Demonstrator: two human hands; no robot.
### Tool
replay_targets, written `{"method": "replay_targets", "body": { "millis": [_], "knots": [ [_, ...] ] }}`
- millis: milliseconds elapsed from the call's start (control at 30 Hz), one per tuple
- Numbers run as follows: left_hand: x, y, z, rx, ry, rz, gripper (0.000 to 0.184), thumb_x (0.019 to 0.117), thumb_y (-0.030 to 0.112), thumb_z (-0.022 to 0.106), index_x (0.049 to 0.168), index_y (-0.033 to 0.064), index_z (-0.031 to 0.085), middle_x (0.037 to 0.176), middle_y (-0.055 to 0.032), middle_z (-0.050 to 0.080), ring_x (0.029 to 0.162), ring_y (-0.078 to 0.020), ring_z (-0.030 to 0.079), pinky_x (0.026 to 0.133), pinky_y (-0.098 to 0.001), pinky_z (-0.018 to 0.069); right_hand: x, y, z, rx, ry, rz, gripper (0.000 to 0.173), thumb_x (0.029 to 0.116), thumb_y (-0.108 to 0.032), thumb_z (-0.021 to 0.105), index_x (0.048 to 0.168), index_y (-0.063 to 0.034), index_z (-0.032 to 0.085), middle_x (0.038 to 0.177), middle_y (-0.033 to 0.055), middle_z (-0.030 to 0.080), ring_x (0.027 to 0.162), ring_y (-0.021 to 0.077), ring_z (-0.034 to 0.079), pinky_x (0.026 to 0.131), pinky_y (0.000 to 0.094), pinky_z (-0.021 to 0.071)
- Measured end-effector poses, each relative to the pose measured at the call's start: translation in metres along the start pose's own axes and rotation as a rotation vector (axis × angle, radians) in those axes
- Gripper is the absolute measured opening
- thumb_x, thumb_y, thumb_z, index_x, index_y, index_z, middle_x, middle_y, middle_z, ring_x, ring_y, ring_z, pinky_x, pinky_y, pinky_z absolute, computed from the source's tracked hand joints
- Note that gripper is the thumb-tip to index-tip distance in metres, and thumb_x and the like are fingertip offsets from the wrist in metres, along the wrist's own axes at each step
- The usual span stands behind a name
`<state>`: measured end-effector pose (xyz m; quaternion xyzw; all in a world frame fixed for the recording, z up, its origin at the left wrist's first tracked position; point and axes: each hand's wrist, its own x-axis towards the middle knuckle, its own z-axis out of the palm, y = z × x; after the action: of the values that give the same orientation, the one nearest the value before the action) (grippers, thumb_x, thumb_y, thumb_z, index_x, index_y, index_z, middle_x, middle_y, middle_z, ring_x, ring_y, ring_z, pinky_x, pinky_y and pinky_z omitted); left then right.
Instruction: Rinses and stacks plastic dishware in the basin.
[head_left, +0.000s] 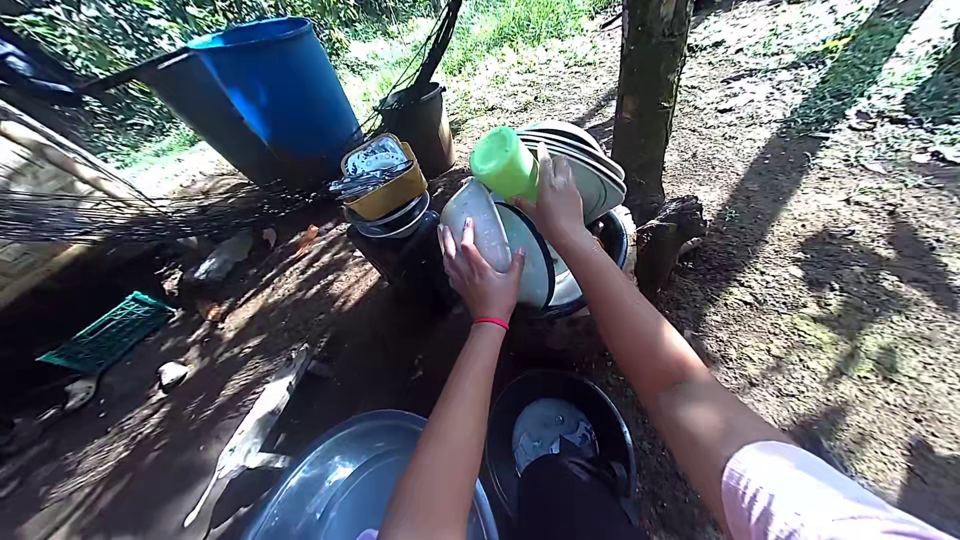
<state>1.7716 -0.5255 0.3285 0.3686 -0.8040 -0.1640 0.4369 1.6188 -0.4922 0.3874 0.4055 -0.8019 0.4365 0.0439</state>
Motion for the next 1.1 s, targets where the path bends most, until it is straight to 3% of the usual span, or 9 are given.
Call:
{"method": "replay_targets", "body": {
  "millis": [67, 133, 233, 367, 467, 633, 733, 867, 1100],
  "knots": [
    [-0.008, -0.003, 0.002, 0.013, 0.022, 0.051, 0.091, 0.0825, 0.047, 0.079, 0.156, 0.0086, 0.040, 0.168, -0.0258, 0.014, 0.151, -0.0494, 0.023, 0.113, -0.0675, 0.0280, -0.002, 0.009, 0.009, 0.060, 0.101, -0.034, 0.070, 0.0836, -0.026, 0.085, 0.134, 0.0095, 0.053, 0.133, 0.0319, 0.057, 0.127, 0.0476, 0.055, 0.104, 0.0575, 0.0473],
    [-0.017, -0.004, 0.007, 0.047, 0.052, 0.095, 0.090, 0.0809, 0.049, 0.079, 0.154, 0.0126, 0.042, 0.168, -0.0248, 0.014, 0.150, -0.0478, 0.024, 0.113, -0.0660, 0.0294, -0.002, 0.008, 0.014, 0.056, 0.134, -0.035, 0.062, 0.0822, -0.026, 0.086, 0.125, 0.0102, 0.058, 0.128, 0.0312, 0.059, 0.125, 0.0463, 0.056, 0.103, 0.0552, 0.0485],
    [-0.025, -0.003, 0.015, 0.091, 0.072, 0.123, 0.096, 0.0766, 0.054, 0.081, 0.156, 0.0174, 0.041, 0.167, -0.0259, 0.013, 0.151, -0.0485, 0.022, 0.113, -0.0669, 0.0284, 0.005, -0.001, 0.019, 0.045, 0.132, -0.036, 0.056, 0.0842, -0.024, 0.084, 0.122, 0.0104, 0.060, 0.128, 0.0311, 0.057, 0.122, 0.0457, 0.058, 0.099, 0.0538, 0.0515],
    [-0.026, -0.006, 0.013, 0.104, 0.018, 0.118, 0.102, 0.0765, 0.060, 0.080, 0.159, 0.0199, 0.035, 0.169, -0.0252, 0.008, 0.154, -0.0473, 0.017, 0.113, -0.0683, 0.0272, 0.011, 0.016, 0.034, 0.176, 0.145, -0.214, 0.037, 0.1000, -0.021, 0.066, 0.127, 0.0049, 0.066, 0.123, 0.0271, 0.062, 0.104, 0.0391, 0.066, 0.092, 0.0484, 0.0554],
    [-0.024, -0.006, 0.008, 0.086, -0.017, 0.100, 0.102, 0.0770, 0.058, 0.081, 0.159, 0.0194, 0.035, 0.170, -0.0242, 0.006, 0.154, -0.0472, 0.016, 0.112, -0.0689, 0.0288, 0.004, 0.038, 0.041, 0.283, 0.126, -0.275, 0.029, 0.1013, -0.009, 0.059, 0.127, 0.0040, 0.067, 0.129, 0.0276, 0.062, 0.110, 0.0391, 0.065, 0.096, 0.0468, 0.0539],
    [-0.023, -0.008, 0.008, 0.021, 0.026, 0.115, 0.099, 0.0798, 0.066, 0.074, 0.156, 0.0140, 0.039, 0.168, -0.0256, 0.013, 0.153, -0.0467, 0.020, 0.114, -0.0664, 0.0282, -0.008, 0.069, 0.036, 0.288, 0.098, -0.145, 0.033, 0.1007, -0.010, 0.059, 0.130, 0.0035, 0.065, 0.133, 0.0278, 0.060, 0.120, 0.0408, 0.059, 0.102, 0.0501, 0.0486],
    [-0.021, -0.007, 0.008, -0.042, 0.047, 0.089, 0.100, 0.0816, 0.063, 0.074, 0.157, 0.0098, 0.036, 0.168, -0.0251, 0.014, 0.154, -0.0431, 0.019, 0.119, -0.0626, 0.0253, -0.012, 0.079, 0.027, 0.223, -0.016, 0.023, 0.047, 0.1031, -0.017, 0.058, 0.145, 0.0018, 0.052, 0.142, 0.0290, 0.055, 0.131, 0.0439, 0.054, 0.112, 0.0543, 0.0407],
    [-0.023, -0.008, 0.006, -0.078, 0.038, 0.067, 0.105, 0.0802, 0.062, 0.075, 0.161, 0.0115, 0.030, 0.170, -0.0224, 0.007, 0.156, -0.0405, 0.013, 0.121, -0.0609, 0.0217, -0.011, 0.088, 0.024, 0.132, -0.168, 0.097, 0.064, 0.1048, -0.022, 0.058, 0.158, 0.0031, 0.032, 0.162, 0.0257, 0.034, 0.152, 0.0394, 0.031, 0.124, 0.0518, 0.0253],
    [-0.012, -0.015, -0.003, -0.045, -0.054, 0.125, 0.102, 0.0802, 0.064, 0.075, 0.158, 0.0105, 0.037, 0.168, -0.0259, 0.012, 0.153, -0.0488, 0.018, 0.115, -0.0675, 0.0281, -0.006, 0.099, 0.017, 0.050, -0.220, 0.096, 0.075, 0.0980, -0.028, 0.070, 0.159, -0.0036, 0.034, 0.157, 0.0281, 0.039, 0.148, 0.0440, 0.034, 0.121, 0.0577, 0.0281]
  ]
}}
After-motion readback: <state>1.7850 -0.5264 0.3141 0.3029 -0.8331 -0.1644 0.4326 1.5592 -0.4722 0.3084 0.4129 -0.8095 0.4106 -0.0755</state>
